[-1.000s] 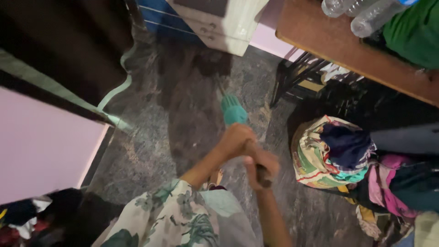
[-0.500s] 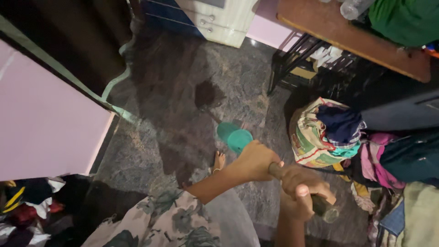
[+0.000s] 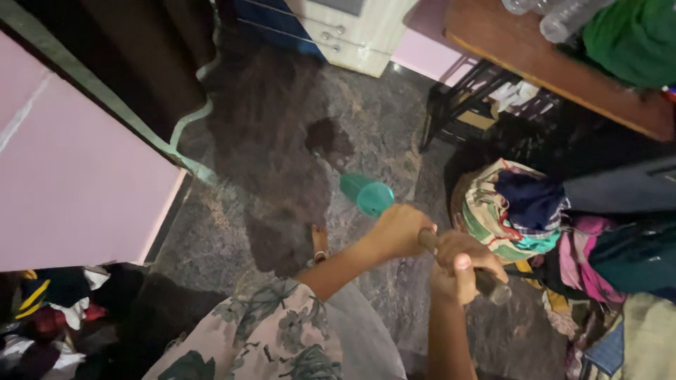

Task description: The person mops a tiled floor in a cluttered room using a turquoise mop. They move the mop back and forth across the floor, navigating around a bed, a laundry basket, and a cabinet.

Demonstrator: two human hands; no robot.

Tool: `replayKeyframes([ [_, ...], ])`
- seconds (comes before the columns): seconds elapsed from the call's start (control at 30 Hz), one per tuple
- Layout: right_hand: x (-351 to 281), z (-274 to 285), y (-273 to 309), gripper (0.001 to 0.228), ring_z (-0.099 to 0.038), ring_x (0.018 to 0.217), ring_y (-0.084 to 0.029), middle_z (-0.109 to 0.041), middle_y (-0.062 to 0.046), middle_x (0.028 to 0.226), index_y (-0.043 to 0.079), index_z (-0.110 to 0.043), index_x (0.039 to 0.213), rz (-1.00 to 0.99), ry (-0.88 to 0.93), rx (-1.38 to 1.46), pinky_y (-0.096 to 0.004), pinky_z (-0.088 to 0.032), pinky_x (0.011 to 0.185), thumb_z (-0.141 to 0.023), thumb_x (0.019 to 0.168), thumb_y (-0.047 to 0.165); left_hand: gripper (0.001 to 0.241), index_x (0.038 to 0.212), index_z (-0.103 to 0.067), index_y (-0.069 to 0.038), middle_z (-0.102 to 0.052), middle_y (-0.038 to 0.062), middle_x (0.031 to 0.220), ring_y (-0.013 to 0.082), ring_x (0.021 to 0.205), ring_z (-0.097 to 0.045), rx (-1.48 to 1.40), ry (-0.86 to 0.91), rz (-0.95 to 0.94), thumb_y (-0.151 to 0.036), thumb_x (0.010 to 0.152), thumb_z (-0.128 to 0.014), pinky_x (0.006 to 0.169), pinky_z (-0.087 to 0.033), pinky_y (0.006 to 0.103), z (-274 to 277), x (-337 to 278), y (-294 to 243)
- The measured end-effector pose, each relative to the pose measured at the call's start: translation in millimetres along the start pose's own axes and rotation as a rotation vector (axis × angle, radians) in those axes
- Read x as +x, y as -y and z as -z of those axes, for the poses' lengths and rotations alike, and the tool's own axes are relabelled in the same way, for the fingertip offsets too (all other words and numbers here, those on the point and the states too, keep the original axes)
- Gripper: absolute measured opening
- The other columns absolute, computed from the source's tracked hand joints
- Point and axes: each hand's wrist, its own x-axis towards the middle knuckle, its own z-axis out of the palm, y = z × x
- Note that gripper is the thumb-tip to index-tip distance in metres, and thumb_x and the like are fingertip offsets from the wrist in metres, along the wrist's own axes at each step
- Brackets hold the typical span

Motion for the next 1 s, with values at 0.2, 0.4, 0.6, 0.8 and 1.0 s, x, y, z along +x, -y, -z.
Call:
replayKeyframes([
  [0.2,26.5,-3.9,-71.8,0.026,-0.044,0.049,-0.016,-0.045,-0.003,0.06,0.01,-0.044,0.078,-0.076,0.003,0.101,-0.034,-0.04,0.052,-0.061,0.098,0.011,0.022,0.068,-0.074,-0.014,-0.072,0.015,0.077,0.0391,0.077,-0.07,0.198,0.156,0.024,-0.033,0.077,-0.068,0.068,-0.054,0.0505,11.3,58.9,53.4],
  [0.4,81.5,-20.2,-165.5,0.024,-0.042,0.056,-0.015,-0.044,-0.003,0.065,0.01,-0.043,0.089,-0.157,-0.022,0.181,-0.034,-0.038,0.059,-0.061,0.104,0.016,0.029,0.069,-0.07,-0.01,-0.07,0.017,0.076,0.0388,0.077,-0.07,0.179,-0.049,-0.052,-0.031,0.089,-0.066,0.067,-0.052,0.0511,45.1,133.2,123.3],
  [0.6,137.2,-30.3,-270.2,0.03,-0.043,0.059,-0.014,-0.047,-0.003,0.065,0.011,-0.044,0.082,-0.163,0.012,0.157,-0.03,-0.037,0.053,-0.065,0.103,0.016,0.024,0.063,-0.068,-0.009,-0.068,0.017,0.071,0.0403,0.072,-0.067,0.2,-0.201,-0.08,-0.028,0.078,-0.068,0.065,-0.05,0.0513,64.4,212.8,205.8],
  [0.8,139.5,-27.4,-360.7,0.028,-0.059,0.076,-0.02,-0.063,-0.011,0.086,0.003,-0.062,0.092,-0.025,0.057,-0.462,-0.032,-0.048,0.073,-0.073,0.103,0.027,0.024,0.067,-0.067,-0.008,-0.068,0.016,0.075,0.0379,0.076,-0.067,0.348,-0.244,-0.105,-0.024,0.084,-0.069,0.069,-0.051,0.0496,74.3,247.7,293.7],
  [1.0,117.0,-38.7,-377.0,0.037,-0.057,0.069,-0.013,-0.064,-0.002,0.076,0.004,-0.065,0.08,-0.376,0.201,-0.305,-0.029,-0.048,0.065,-0.072,0.097,0.035,0.014,0.068,-0.068,-0.009,-0.067,0.015,0.072,0.0369,0.074,-0.066,0.17,-0.329,-0.108,-0.021,0.074,-0.072,0.067,-0.05,0.0478,93.2,226.1,323.9],
])
